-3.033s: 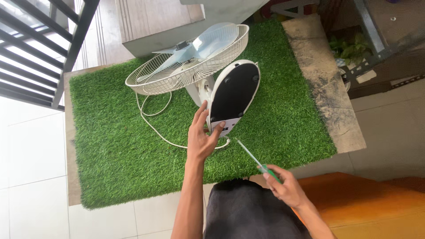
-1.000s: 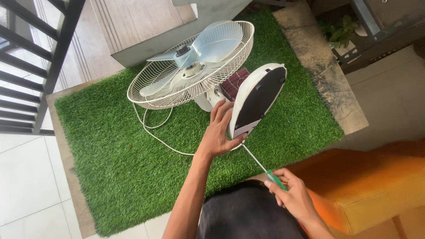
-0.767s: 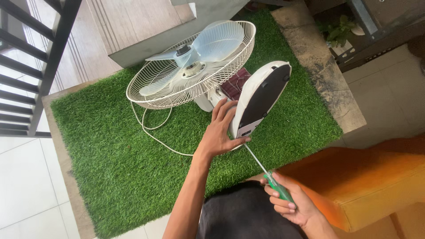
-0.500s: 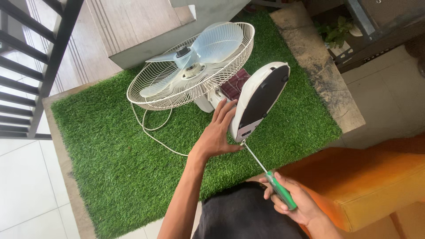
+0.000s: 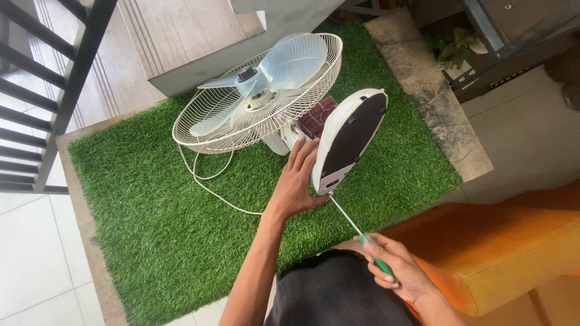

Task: The person uses a screwdriver to tighten screws on the base of a white pedestal fan. They then rotate the fan head and wrap the power cord around the neck of the fan.

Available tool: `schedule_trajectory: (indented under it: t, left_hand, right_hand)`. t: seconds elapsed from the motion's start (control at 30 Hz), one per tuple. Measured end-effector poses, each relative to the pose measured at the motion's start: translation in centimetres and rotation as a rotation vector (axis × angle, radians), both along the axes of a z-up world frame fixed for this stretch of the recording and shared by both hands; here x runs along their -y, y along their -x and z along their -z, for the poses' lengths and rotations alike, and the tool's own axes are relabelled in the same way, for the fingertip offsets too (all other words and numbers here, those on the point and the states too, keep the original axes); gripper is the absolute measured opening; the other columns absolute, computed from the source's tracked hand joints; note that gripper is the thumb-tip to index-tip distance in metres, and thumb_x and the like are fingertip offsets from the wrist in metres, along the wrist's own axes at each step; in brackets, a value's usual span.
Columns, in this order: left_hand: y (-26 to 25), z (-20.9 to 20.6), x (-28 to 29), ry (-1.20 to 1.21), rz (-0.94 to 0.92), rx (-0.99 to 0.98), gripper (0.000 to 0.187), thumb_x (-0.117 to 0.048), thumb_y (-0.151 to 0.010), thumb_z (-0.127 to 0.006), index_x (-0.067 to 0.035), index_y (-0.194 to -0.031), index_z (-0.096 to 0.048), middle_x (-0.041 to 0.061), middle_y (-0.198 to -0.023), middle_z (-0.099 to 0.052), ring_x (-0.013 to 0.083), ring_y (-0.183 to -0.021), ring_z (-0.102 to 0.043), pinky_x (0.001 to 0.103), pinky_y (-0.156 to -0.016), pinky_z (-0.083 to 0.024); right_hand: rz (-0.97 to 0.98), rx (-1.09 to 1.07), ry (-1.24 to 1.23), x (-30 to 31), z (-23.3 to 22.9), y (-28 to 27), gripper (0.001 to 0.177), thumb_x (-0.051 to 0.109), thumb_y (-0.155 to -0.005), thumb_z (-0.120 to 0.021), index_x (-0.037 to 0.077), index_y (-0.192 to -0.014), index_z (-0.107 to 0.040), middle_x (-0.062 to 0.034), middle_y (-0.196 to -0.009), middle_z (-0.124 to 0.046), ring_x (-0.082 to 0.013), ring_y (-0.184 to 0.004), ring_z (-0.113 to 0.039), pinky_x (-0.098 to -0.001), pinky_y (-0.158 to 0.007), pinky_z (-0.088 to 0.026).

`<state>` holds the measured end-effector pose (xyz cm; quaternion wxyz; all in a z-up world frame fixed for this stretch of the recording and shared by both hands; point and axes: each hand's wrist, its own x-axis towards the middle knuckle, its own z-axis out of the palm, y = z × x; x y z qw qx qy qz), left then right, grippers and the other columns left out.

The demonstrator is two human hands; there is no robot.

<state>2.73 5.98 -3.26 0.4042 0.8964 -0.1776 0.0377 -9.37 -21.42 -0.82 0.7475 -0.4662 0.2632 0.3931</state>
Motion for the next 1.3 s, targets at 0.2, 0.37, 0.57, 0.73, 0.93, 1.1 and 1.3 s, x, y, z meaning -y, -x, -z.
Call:
schedule_trajectory:
  t: [0.2,0.37,0.57,0.73,0.93,1.1,1.3]
  left_hand:
    - [0.0,0.0,0.3,0.009,-0.015,-0.008,0.111,-0.026,-0.053,-0.092,-0.014,-0.151,-0.04,0.008,-0.162,-0.035,0.0369,-0.157,-0.018,0.056,-0.126,-0.025]
    - [0.0,0.0,0.1,0.035,-0.015,0.016,0.107,-0.025,-0.054,-0.092,-0.014,-0.148,-0.043,0.007,-0.162,-0.035,0.0367,-0.157,-0.019,0.056,-0.127,-0.028]
    - [0.2,0.1,0.0,0.022,-0.014,-0.009,0.107,-0.024,-0.053,-0.094,-0.015,-0.148,-0.043,0.006,-0.162,-0.035,0.0367,-0.157,-0.018,0.058,-0.125,-0.028]
    - [0.1,0.1,0.1,0.005,-0.013,-0.018,0.109,-0.025,-0.053,-0.095,-0.016,-0.148,-0.042,0.006,-0.162,-0.034,0.0366,-0.157,-0.018,0.059,-0.122,-0.029]
    - [-0.1,0.2,-0.1,0.015,-0.011,-0.016,0.111,-0.025,-0.052,-0.095,-0.016,-0.149,-0.042,0.007,-0.162,-0.033,0.0364,-0.156,-0.018,0.058,-0.123,-0.029]
    - [-0.1,0.5,0.0,0.03,-0.002,0.006,0.112,-0.027,-0.053,-0.095,-0.015,-0.15,-0.04,0.008,-0.163,-0.032,0.0365,-0.157,-0.017,0.057,-0.124,-0.029]
    - [0.0,0.8,-0.2,0.027,0.009,0.049,0.109,-0.028,-0.055,-0.095,-0.015,-0.15,-0.042,0.008,-0.162,-0.034,0.036,-0.157,-0.018,0.055,-0.127,-0.028]
  right_hand:
    - [-0.036,-0.086,0.305,-0.7,-1.2,-0.2,0.05,0.032,-0.099,-0.044,-0.008,-0.122,-0.063,-0.0148,-0.07,-0.057,-0.0142,-0.042,-0.048,-0.0269,-0.037,-0.036]
    - [0.017,0.132,0.148,-0.9,-0.9,-0.1,0.024,0.018,-0.094,-0.068,0.001,-0.109,-0.061,-0.0047,-0.07,-0.055,-0.0066,-0.041,-0.04,-0.0235,-0.033,-0.029]
    - [0.059,0.061,0.283,0.1,0.4,0.1,0.032,0.02,-0.094,-0.061,-0.009,-0.109,-0.059,-0.0143,-0.082,-0.071,-0.0164,-0.048,-0.053,-0.0276,-0.038,-0.036]
    - [0.068,0.305,0.217,0.3,1.3,1.5,0.029,0.009,-0.092,-0.074,-0.002,-0.115,-0.061,-0.0048,-0.086,-0.06,-0.0088,-0.058,-0.052,-0.0245,-0.04,-0.036]
    - [0.238,0.279,0.478,0.0,1.1,1.5,0.031,0.01,-0.089,-0.065,-0.002,-0.119,-0.065,-0.0203,-0.09,-0.069,-0.0185,-0.063,-0.065,-0.0295,-0.05,-0.048]
    - [0.374,0.424,0.454,-1.2,0.7,2.4,0.037,0.001,-0.089,-0.07,-0.004,-0.124,-0.061,-0.0081,-0.102,-0.061,-0.0133,-0.07,-0.056,-0.0258,-0.051,-0.039]
    - [0.49,0.481,0.595,-2.1,-0.4,3.5,0.03,0.008,-0.091,-0.062,-0.002,-0.119,-0.057,-0.0123,-0.091,-0.07,-0.0186,-0.071,-0.071,-0.0301,-0.061,-0.059]
